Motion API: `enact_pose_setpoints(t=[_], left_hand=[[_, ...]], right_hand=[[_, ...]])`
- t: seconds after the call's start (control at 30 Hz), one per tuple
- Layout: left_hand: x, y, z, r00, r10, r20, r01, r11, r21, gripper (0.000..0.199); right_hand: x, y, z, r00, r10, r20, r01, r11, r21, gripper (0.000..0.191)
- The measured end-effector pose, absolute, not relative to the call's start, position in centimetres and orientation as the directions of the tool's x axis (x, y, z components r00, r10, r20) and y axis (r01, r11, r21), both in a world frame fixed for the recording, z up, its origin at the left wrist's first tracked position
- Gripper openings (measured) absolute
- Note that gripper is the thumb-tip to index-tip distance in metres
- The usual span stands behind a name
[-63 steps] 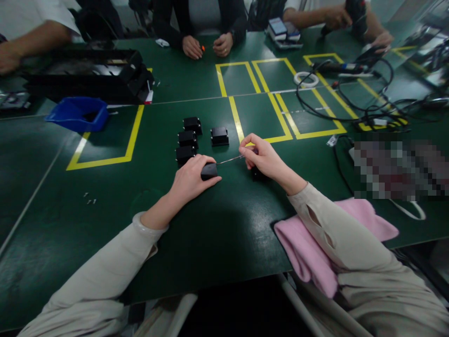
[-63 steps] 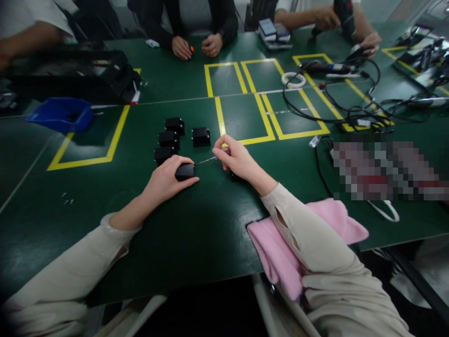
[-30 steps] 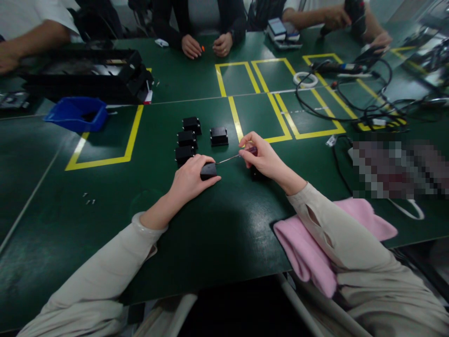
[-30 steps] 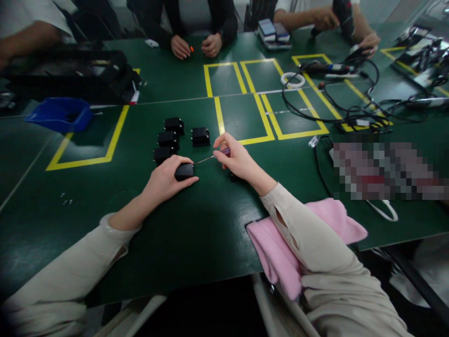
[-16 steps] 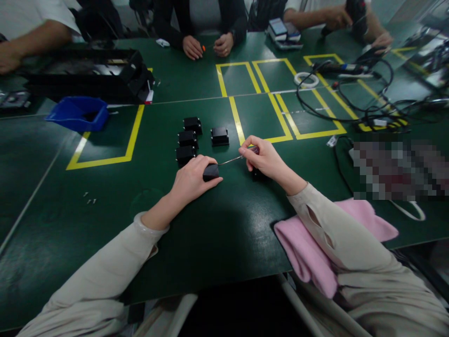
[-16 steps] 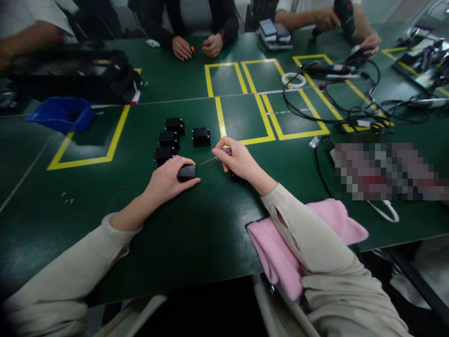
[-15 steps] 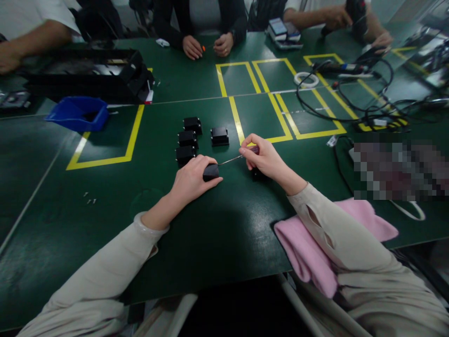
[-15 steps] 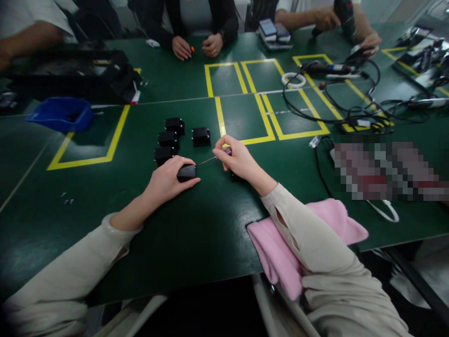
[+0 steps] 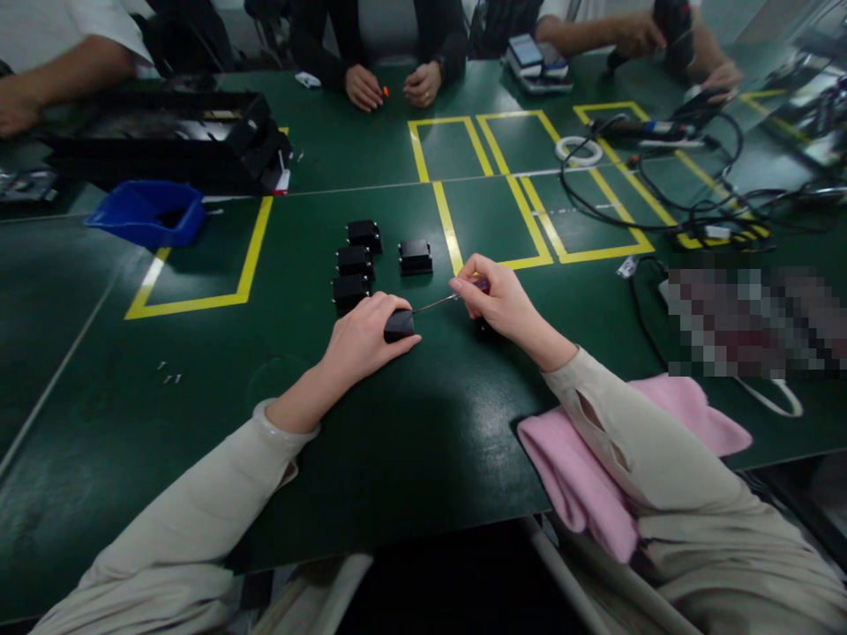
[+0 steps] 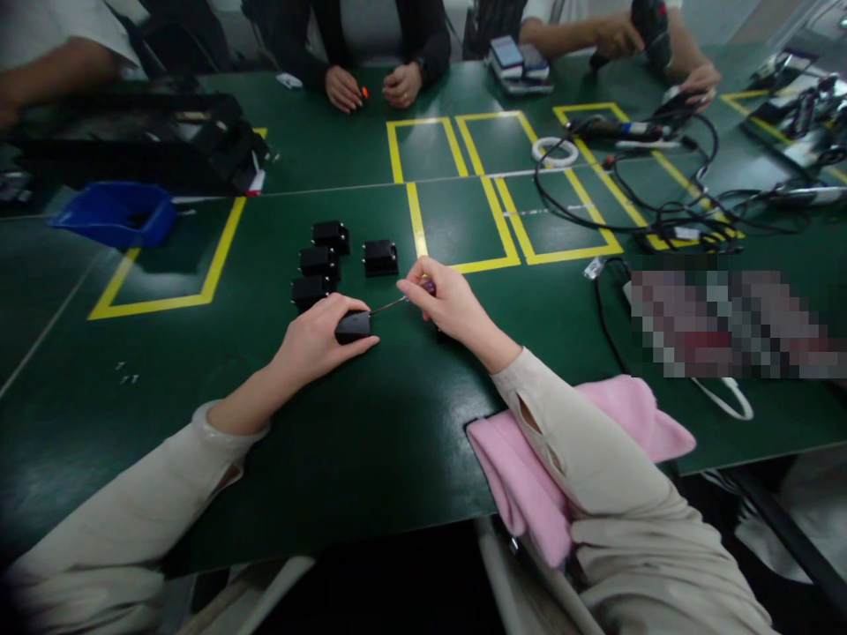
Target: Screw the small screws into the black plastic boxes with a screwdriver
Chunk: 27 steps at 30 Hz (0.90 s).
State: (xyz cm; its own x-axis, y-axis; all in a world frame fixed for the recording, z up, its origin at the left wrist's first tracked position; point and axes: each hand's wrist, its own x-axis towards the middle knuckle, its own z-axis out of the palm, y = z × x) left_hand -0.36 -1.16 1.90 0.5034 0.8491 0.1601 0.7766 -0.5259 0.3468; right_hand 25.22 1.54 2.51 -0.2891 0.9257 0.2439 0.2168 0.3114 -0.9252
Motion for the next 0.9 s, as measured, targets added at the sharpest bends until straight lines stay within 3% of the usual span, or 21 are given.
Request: enact_pose_setpoints(t=[0.27,0.5,0.77,0.9], left_hand=[[-0.2,-1.3,1.9,0.532,0.830,0.167,0.761,-0.556,0.335,0.034],[-0.2,-1.3,2.1,0.528,0.836,0.152,0.760,-0.545,0.354,0.035],[-0.2,-1.3,2.0,0.526,0.837,0.153,0.754,-0.542,0.371,0.034],[-0.2,-1.3,1.9,0.527,0.836,0.155,0.754,-0.544,0.367,0.035]], right_hand=[[24.6,1.2,2.7,-0.201,0.934,0.294,0.220,0.336,-0.916,0.048],[24.5,1.5,1.7,-0.207,0.932,0.296,0.114,0.324,-0.939,0.020],[24.9,1.7,1.8,-0.247,0.933,0.263,0.150,0.305,-0.941,0.030],[24.9,1.7,1.7,-0.230,0.936,0.267,0.121,0.300,-0.946,0.024]])
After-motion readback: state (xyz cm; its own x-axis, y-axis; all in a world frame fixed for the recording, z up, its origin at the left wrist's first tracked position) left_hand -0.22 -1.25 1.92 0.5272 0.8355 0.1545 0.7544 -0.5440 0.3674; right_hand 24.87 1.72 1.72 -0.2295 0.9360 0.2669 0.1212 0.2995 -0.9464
